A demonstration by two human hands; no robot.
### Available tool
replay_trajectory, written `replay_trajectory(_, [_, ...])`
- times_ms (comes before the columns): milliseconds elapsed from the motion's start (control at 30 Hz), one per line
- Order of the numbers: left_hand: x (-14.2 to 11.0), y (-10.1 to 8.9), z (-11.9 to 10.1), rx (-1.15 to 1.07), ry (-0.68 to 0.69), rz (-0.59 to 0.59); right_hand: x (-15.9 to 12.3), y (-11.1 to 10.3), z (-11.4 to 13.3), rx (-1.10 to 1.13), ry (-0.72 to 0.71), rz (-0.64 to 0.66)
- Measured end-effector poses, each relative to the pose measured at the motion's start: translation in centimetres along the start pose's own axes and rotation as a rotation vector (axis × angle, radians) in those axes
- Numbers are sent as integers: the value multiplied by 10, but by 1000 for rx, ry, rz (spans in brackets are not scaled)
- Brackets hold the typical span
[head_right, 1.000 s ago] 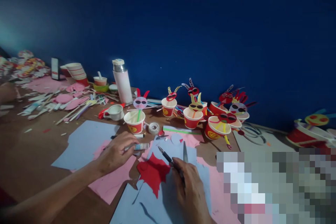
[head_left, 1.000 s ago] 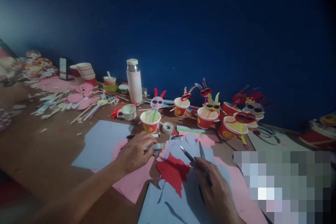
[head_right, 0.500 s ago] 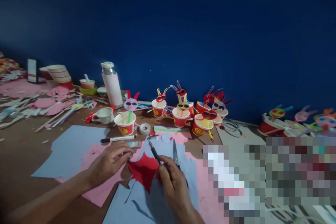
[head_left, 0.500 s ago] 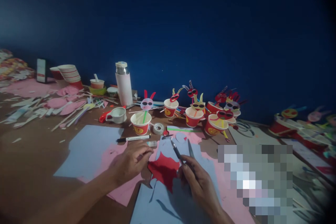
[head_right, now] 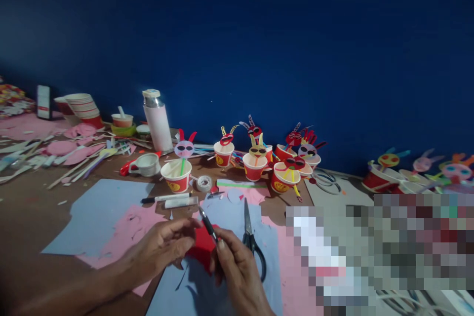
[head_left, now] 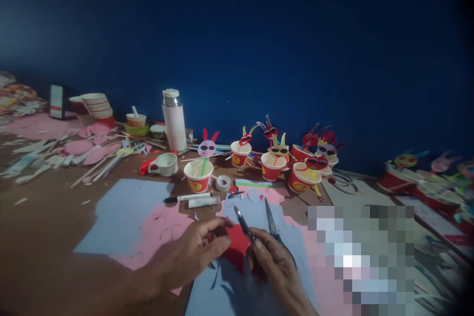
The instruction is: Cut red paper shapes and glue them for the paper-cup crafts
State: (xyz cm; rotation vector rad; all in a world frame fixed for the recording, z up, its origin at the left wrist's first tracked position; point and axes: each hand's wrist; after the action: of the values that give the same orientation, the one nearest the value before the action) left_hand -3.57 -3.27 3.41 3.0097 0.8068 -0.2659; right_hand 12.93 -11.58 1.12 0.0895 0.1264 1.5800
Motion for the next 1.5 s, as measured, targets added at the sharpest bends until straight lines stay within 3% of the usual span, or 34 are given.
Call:
replay_trajectory(133, [-1,8,-2,-123,93,148,-6,9,1,7,13,86])
replay_trajectory(200, [1,1,-5,-10,59,183,-6,6,4,20,-2,56])
replay_trajectory(267, [9,-12,-13,288,-9,150,-4,-3,8,51,-10,-45])
replay_trajectory(333, [25,-27,-21,798,49,9,0,-16,11,83,-16,-162])
replay_trajectory(367, [35,-33,-24,883,64,-29,3,-23,12,96,-17,-200])
replay_trajectory(467, [71,-40,-25,1029,69,-87,9,-35,12,65,-26,-231])
replay_trajectory(567, [100,-35,-13,1152,13,-146,11,-35,8,-21,-22,-163])
replay_trajectory(700, [116,-29,2,1230,-50,-193,7,-31,4,-108,9,-60])
replay_trajectory(833, [105,-32,-5,1239,30,-169,5,-37,7,-208,-31,-103])
replay_trajectory(1000, [65,-41,-24,1118,132,-80,4,-50,17,-538,-152,-160])
replay_trajectory(1167, [28,-45,-25,815,95,-42,1,-49,19,-806,-188,-56])
replay_trajectory(1300, [19,-46,-18,585,74,-47,0,-43,15,-913,-190,8])
replay_trajectory(1500, [16,-46,-10,424,45,-33,1,-42,15,-987,-221,-21])
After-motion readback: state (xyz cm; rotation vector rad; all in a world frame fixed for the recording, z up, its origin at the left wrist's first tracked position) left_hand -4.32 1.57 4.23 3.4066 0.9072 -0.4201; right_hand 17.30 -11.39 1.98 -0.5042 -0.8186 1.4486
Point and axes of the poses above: each hand's wrist, its own x-axis towards the middle knuckle, its own y-axis out of the palm, z = x × y, and after that the axes turned 13 degrees about z, right-handed
